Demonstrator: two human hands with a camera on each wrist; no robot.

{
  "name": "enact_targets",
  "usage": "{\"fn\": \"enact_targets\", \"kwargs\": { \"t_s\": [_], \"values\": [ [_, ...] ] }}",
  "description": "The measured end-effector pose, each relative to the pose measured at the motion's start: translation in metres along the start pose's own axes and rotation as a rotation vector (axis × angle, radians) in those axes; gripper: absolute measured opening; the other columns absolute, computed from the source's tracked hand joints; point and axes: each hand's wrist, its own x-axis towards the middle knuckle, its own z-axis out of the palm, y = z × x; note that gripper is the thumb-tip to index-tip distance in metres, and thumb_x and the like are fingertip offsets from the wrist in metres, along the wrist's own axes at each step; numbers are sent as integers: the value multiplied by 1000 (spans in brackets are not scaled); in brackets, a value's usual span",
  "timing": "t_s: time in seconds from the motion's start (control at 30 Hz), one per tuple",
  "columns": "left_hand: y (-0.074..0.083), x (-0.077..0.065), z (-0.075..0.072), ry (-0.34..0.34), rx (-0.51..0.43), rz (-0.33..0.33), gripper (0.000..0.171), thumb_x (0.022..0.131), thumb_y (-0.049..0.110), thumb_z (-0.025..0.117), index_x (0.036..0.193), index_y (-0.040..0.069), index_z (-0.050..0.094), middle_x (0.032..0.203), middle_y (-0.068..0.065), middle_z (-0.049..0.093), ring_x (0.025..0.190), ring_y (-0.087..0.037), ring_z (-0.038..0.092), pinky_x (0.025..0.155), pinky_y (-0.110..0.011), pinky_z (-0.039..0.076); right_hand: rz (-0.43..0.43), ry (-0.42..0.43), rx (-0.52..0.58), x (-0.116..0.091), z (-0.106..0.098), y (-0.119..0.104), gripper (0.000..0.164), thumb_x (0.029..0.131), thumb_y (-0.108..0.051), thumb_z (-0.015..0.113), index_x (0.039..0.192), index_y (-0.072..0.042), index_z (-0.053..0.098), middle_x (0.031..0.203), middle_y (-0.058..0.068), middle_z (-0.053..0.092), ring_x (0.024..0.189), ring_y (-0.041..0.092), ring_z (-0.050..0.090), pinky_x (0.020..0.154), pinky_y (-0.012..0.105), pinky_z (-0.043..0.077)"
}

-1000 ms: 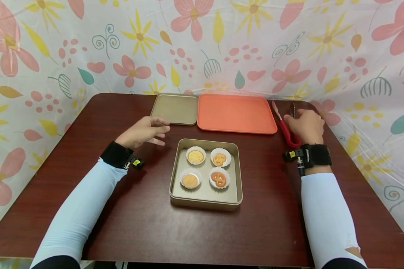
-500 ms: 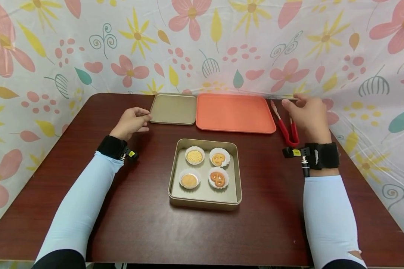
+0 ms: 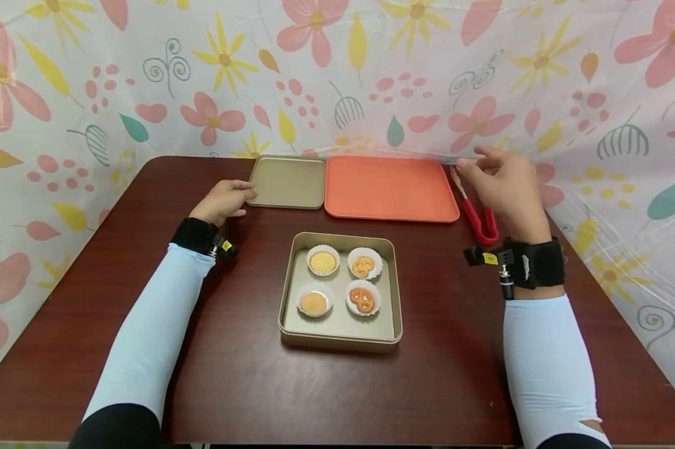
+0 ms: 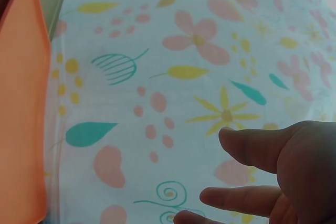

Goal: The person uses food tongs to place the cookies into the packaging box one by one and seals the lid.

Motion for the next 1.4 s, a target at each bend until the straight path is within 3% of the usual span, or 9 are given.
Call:
{"fn": "enact_targets", "kwargs": {
  "t_s": [0.17, 0.37, 0.57, 0.67, 0.77, 0.87, 1.1, 1.27, 1.4],
  "values": [
    [1, 7, -3, -90, 44, 1, 59, 110, 26, 47, 158, -4, 29, 163, -22, 28, 150, -32, 27, 117, -47, 41, -3, -8, 2, 0, 0, -3, 69, 97, -56, 61, 154, -18, 48, 130, 18, 67, 110, 32, 62, 61, 17, 51],
    [3, 11, -2, -65, 73, -34, 56, 109, 29, 50, 150, -9, 41, 156, -21, 32, 123, -25, 45, 114, -42, 45, -24, -7, -14, -2, -2, -4, 68, 98, -54, 61, 153, -17, 49, 129, 19, 67, 108, 33, 63, 59, 17, 51],
    [6, 12, -4, -68, 181, -80, 60, 110, 32, 47, 152, -10, 37, 158, -22, 31, 135, -31, 43, 104, -37, 53, -42, -26, -17, -5, 0, -7, 68, 98, -54, 60, 153, -17, 49, 131, 18, 66, 107, 33, 66, 60, 15, 53],
    [9, 12, -3, -57, 239, -69, 57, 110, 32, 45, 150, -8, 41, 153, -22, 37, 121, -34, 57, 95, -34, 56, -41, -30, -18, -6, 0, -8, 68, 98, -54, 61, 154, -18, 49, 133, 18, 65, 108, 34, 65, 60, 15, 53],
    [12, 11, -3, 0, 265, -55, 53, 110, 31, 46, 147, -7, 46, 147, -21, 44, 108, -32, 65, 76, -24, 53, -32, -28, -20, -5, 0, -8, 68, 98, -54, 61, 154, -18, 49, 135, 18, 64, 109, 34, 64, 60, 15, 53],
    [14, 11, -2, 67, 224, -48, 52, 109, 26, 49, 148, -8, 46, 150, -23, 45, 120, -32, 63, 56, -20, 43, -33, -30, -32, -5, 1, -8, 68, 98, -54, 61, 154, -18, 48, 135, 19, 64, 110, 35, 64, 63, 18, 55],
    [16, 8, 3, 267, 165, -47, 45, 105, 19, 57, 140, -10, 56, 140, -26, 54, 108, -28, 71, 75, -26, 62, -45, -34, -39, -6, 3, -8, 69, 98, -56, 59, 154, -18, 49, 134, 19, 64, 112, 36, 64, 84, 48, 61],
    [17, 5, 3, 463, 109, -47, 33, 101, 15, 61, 125, -6, 70, 129, -27, 61, 71, -16, 75, 60, -28, 62, -49, -86, 159, -6, 3, -7, 66, 98, -56, 62, 152, -18, 52, 123, 12, 67, 104, 27, 64, 75, 27, 58],
    [19, 2, -1, 510, -35, -47, 33, 96, 6, 62, 128, -4, 68, 131, -26, 59, 65, -10, 73, 69, -29, 64, -54, -149, 331, -6, 2, -10, 60, 100, -51, 61, 148, -15, 56, 122, 7, 63, 98, 23, 57, 73, 20, 54]
  ]
}}
